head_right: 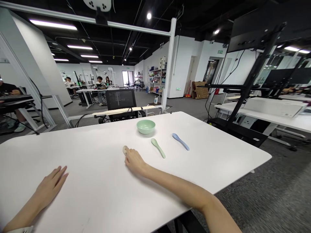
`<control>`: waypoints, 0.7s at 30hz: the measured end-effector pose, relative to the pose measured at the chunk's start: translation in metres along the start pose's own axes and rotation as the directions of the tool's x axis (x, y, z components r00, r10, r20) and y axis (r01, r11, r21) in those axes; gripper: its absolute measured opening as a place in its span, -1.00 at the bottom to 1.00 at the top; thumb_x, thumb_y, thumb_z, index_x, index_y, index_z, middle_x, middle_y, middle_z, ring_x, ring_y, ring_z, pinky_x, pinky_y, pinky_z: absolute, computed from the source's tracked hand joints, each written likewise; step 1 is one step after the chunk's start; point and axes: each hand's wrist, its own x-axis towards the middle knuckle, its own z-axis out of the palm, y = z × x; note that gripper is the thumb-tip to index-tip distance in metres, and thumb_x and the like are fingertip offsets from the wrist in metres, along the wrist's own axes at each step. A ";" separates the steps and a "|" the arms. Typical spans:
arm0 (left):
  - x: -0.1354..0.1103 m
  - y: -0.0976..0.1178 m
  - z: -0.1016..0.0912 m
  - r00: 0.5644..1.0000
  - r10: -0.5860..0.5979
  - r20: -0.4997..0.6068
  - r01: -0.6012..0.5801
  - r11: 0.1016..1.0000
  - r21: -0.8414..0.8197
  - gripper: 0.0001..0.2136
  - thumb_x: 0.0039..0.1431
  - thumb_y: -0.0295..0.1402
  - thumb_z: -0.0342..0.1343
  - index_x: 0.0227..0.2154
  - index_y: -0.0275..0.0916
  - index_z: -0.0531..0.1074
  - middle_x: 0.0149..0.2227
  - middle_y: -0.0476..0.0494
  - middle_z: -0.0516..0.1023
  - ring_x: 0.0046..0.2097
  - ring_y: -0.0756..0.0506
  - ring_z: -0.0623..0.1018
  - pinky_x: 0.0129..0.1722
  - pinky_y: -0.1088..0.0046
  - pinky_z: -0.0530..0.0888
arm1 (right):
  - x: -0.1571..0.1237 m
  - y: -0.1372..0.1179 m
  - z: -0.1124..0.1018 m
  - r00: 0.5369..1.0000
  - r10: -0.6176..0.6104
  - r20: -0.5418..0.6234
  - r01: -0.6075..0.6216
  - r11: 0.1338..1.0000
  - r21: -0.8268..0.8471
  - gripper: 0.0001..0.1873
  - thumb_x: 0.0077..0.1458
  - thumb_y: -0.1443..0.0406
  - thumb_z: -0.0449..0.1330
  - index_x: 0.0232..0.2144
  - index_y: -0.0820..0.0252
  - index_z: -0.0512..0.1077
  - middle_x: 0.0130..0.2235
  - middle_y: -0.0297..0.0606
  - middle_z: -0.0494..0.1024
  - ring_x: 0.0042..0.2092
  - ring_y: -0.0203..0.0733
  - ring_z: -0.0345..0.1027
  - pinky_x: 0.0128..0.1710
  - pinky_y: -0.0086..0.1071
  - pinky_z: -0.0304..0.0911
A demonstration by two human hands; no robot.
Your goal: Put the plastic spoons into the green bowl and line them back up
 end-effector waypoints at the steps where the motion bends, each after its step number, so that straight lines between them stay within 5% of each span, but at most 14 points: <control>1: 0.000 0.000 0.001 1.000 0.002 -0.006 -0.002 1.000 0.005 -0.20 0.31 0.01 -0.36 0.35 -0.44 0.40 0.46 -0.48 0.35 0.49 -0.41 0.32 0.46 -0.11 0.27 | 0.003 0.006 -0.002 1.000 -0.003 -0.027 0.003 1.000 0.010 -0.53 0.29 0.46 0.10 0.22 0.34 0.38 -0.04 0.03 0.63 -0.04 0.03 0.50 0.00 -0.19 0.33; 6: 0.002 -0.003 0.007 0.999 0.013 -0.039 -0.013 1.000 0.015 -0.25 0.34 -0.03 -0.33 0.34 -0.38 0.42 0.44 -0.46 0.38 0.47 -0.41 0.35 0.43 -0.15 0.31 | 0.040 0.054 -0.053 0.961 0.071 -0.268 -0.070 0.997 0.016 -0.51 0.31 0.47 0.06 0.25 0.30 0.36 -0.02 -0.01 0.64 -0.02 0.00 0.51 0.05 -0.19 0.34; 11: 0.001 -0.003 0.009 1.000 0.008 -0.024 -0.007 1.000 0.023 -0.24 0.35 -0.04 -0.35 0.36 -0.43 0.40 0.46 -0.48 0.36 0.49 -0.42 0.32 0.45 -0.16 0.27 | 0.085 0.086 -0.107 0.924 0.250 -0.290 -0.323 0.915 -0.241 -0.58 0.37 0.46 0.04 0.22 0.41 0.38 0.03 0.13 0.66 0.09 0.08 0.51 0.06 -0.26 0.29; 16: -0.001 -0.001 0.006 1.000 -0.007 0.010 0.007 1.000 0.028 -0.26 0.36 -0.06 -0.33 0.38 -0.40 0.37 0.48 -0.44 0.33 0.51 -0.39 0.29 0.46 -0.13 0.25 | 0.111 0.099 -0.111 0.908 0.345 -0.236 -0.417 0.801 -0.430 -0.62 0.40 0.45 0.07 0.20 0.40 0.41 0.07 0.19 0.66 0.18 0.12 0.49 0.09 -0.26 0.25; 21: -0.003 0.001 0.002 0.999 -0.007 0.033 0.006 1.000 0.029 -0.27 0.37 -0.07 -0.31 0.40 -0.40 0.35 0.49 -0.44 0.31 0.52 -0.38 0.26 0.48 -0.12 0.23 | 0.119 0.106 -0.102 0.897 0.380 -0.226 -0.442 0.778 -0.446 -0.62 0.39 0.41 0.11 0.19 0.42 0.43 0.07 0.23 0.66 0.20 0.13 0.48 0.13 -0.21 0.22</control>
